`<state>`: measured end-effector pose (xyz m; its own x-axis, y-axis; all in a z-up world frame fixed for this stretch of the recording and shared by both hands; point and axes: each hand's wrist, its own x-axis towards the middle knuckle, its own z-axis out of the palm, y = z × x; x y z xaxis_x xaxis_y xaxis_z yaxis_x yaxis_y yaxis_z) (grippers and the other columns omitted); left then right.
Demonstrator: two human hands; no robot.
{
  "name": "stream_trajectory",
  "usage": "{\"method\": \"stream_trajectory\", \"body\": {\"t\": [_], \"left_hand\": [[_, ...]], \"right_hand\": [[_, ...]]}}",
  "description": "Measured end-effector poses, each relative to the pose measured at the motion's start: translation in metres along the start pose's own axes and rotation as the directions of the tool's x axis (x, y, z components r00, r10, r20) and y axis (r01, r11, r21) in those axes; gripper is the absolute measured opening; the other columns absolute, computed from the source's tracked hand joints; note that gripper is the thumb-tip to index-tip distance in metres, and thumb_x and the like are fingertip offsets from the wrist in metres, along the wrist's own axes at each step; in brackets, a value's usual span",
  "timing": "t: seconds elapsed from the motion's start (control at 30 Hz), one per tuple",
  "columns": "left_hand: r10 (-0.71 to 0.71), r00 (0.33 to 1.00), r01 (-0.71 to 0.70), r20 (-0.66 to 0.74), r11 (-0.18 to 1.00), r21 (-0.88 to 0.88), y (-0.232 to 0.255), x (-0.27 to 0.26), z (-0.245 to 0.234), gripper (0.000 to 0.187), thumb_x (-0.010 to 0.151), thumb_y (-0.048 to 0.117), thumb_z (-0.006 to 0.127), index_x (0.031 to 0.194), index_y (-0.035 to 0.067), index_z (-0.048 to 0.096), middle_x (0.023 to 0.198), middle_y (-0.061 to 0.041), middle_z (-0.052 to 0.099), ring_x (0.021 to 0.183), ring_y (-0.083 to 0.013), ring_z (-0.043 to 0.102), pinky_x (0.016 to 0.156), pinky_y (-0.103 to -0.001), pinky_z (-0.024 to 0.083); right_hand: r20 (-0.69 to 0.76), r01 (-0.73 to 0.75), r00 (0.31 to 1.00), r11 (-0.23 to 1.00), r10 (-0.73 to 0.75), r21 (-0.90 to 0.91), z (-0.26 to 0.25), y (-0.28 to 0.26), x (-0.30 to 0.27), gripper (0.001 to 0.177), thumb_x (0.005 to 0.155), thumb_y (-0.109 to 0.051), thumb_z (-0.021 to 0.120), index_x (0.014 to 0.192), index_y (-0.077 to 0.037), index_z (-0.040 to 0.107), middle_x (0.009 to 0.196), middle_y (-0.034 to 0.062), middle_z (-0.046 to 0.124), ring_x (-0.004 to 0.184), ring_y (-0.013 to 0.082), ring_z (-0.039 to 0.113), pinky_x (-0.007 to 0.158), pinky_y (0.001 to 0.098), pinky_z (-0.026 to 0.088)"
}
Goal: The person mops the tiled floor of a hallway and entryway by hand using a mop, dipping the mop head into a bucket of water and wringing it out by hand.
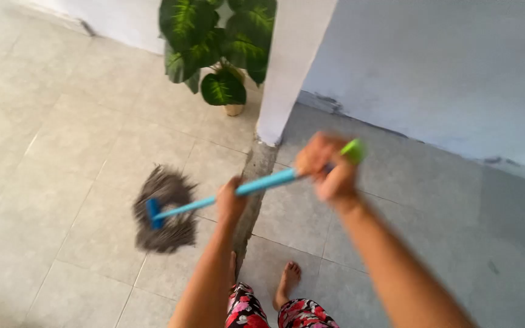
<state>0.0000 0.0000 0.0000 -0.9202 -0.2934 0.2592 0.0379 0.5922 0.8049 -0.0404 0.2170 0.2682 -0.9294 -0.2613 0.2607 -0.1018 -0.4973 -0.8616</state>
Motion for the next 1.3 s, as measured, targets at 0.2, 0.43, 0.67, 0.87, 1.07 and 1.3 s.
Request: {"method": "stream_trajectory", "body": {"t": [0.2,0.43,0.67,0.87,1.07,1.3], "left_hand": [[-0.577,0.817,0.406,-0.001,0.573,0.712,-0.089,-0.104,-0.107,0.031,0.089,0.037,0.071,0.120,0.037,0.073,0.119,-0.004,0.067,0.124,-0.0283,0.054,0.101,-0.063,0.038],[-0.336,0.918,0.121,0.212,0.745,0.656,-0.020,-0.078,-0.009,0.033,0.084,0.034,0.069,0.116,0.036,0.075,0.122,-0.001,0.065,0.135,-0.0268,0.047,0.118,-0.070,0.022],[0.066,0.965,-0.156,0.255,0.923,0.352,0.115,-0.004,0.154,0.037,0.083,0.024,0.071,0.119,0.032,0.074,0.110,-0.009,0.071,0.108,-0.0302,0.064,0.100,-0.066,0.037],[0.216,0.975,-0.216,-0.049,0.976,0.000,0.146,0.028,0.206,0.019,0.086,0.030,0.070,0.095,0.013,0.072,0.086,-0.013,0.072,0.084,-0.0410,0.069,0.085,-0.053,0.052],[-0.201,0.973,0.197,0.112,0.979,0.050,0.157,0.023,0.097,0.037,0.096,0.041,0.066,0.080,0.009,0.074,0.084,-0.017,0.073,0.085,-0.0436,0.068,0.100,-0.067,0.044],[-0.320,0.937,0.338,-0.137,0.931,0.140,0.051,-0.082,-0.020,0.019,0.084,0.031,0.070,0.093,0.015,0.075,0.091,-0.017,0.073,0.092,-0.0405,0.068,0.079,-0.055,0.053]], "right_hand": [[0.102,-0.264,0.956,0.957,0.276,-0.123,0.048,0.093,-0.089,0.029,0.097,-0.016,0.049,0.071,-0.006,0.058,0.061,0.0057,0.055,0.054,0.0129,0.050,0.054,0.0271,0.043],[-0.096,-0.249,0.967,0.948,0.234,-0.200,-0.054,0.029,-0.075,0.036,0.094,-0.017,0.052,0.061,-0.003,0.055,0.062,0.0114,0.062,0.058,0.0184,0.060,0.047,0.0257,0.038],[-0.103,0.013,0.994,0.974,-0.037,-0.225,-0.119,-0.146,-0.056,0.030,0.096,-0.013,0.048,0.067,-0.012,0.042,0.054,0.0054,0.039,0.053,0.0182,0.042,0.063,0.0367,0.046],[-0.060,0.182,0.972,0.888,-0.227,-0.423,-0.062,-0.161,-0.061,0.040,0.103,-0.012,0.041,0.064,-0.013,0.033,0.048,0.0024,0.028,0.039,0.0147,0.025,0.050,0.0359,0.036],[0.019,0.146,0.987,0.853,-0.157,-0.502,-0.009,-0.142,-0.030,0.036,0.103,-0.018,0.038,0.068,-0.015,0.033,0.049,0.0014,0.029,0.037,0.0142,0.024,0.048,0.0340,0.034],[0.160,-0.074,0.982,0.986,0.098,-0.150,0.049,-0.050,-0.033,0.043,0.104,-0.030,0.048,0.065,-0.018,0.035,0.049,-0.0016,0.030,0.040,0.0151,0.028,0.049,0.0342,0.035]]}}
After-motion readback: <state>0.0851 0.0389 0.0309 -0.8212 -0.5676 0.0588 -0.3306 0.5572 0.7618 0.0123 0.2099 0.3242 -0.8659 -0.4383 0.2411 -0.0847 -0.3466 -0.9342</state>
